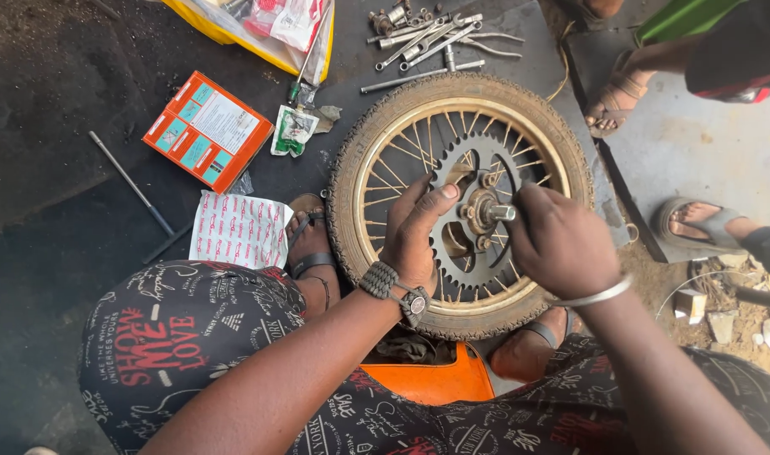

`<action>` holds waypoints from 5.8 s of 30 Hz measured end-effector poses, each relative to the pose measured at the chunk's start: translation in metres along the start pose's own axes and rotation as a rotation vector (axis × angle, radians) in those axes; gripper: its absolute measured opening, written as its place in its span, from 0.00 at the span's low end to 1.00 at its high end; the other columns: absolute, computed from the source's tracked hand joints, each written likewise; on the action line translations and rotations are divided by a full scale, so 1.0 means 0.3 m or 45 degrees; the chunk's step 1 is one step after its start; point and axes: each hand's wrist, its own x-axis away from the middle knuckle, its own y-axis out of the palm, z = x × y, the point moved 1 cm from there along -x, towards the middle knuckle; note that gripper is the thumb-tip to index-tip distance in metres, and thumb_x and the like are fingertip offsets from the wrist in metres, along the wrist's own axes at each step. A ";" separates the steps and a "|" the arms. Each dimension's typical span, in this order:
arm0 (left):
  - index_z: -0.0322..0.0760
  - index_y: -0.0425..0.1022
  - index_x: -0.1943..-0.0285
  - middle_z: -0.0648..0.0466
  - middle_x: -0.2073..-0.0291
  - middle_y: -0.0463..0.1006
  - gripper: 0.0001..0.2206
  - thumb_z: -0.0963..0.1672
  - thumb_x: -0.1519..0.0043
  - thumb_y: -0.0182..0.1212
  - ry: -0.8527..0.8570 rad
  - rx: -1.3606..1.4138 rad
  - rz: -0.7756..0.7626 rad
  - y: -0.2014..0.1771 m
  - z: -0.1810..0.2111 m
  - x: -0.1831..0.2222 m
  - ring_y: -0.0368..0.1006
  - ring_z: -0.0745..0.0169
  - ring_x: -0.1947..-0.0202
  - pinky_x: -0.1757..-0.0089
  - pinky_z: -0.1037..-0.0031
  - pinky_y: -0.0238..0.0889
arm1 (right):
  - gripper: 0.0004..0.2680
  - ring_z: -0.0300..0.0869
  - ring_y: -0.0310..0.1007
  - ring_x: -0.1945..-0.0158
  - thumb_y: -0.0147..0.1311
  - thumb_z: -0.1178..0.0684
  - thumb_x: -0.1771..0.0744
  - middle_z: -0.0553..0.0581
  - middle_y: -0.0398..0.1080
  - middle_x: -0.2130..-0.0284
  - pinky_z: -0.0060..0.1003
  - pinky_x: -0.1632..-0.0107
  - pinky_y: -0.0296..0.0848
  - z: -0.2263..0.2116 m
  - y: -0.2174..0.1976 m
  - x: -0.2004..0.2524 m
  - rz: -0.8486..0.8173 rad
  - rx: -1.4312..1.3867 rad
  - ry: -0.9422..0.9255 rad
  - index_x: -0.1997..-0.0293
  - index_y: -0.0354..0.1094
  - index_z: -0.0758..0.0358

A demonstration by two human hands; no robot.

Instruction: Replacing the sprocket and related hardware on a motorcycle wheel.

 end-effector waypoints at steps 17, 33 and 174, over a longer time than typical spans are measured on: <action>0.27 0.71 0.40 0.46 0.55 0.78 0.29 0.52 0.45 0.63 0.005 -0.002 -0.009 0.003 0.022 0.004 0.77 0.56 0.53 0.52 0.68 0.73 | 0.13 0.57 0.73 0.77 0.46 0.50 0.29 0.65 0.69 0.81 0.50 0.68 0.71 0.039 0.115 -0.015 0.198 -0.262 0.064 0.71 0.69 0.65; 0.28 0.74 0.43 0.47 0.55 0.78 0.25 0.51 0.43 0.62 -0.013 -0.011 -0.030 0.008 0.025 0.000 0.75 0.57 0.52 0.50 0.69 0.70 | 0.15 0.52 0.72 0.78 0.45 0.45 0.29 0.63 0.70 0.78 0.45 0.71 0.70 -0.002 -0.002 -0.012 0.000 -0.154 0.191 0.69 0.68 0.65; 0.49 0.79 0.51 0.59 0.51 0.75 0.12 0.45 0.44 0.70 0.140 -2.020 -0.180 -0.364 -0.469 -0.498 0.66 0.55 0.45 0.47 0.65 0.67 | 0.14 0.61 0.78 0.56 0.43 0.45 0.30 0.69 0.76 0.60 0.54 0.53 0.76 0.242 0.659 -0.187 -0.348 -0.048 0.632 0.58 0.72 0.64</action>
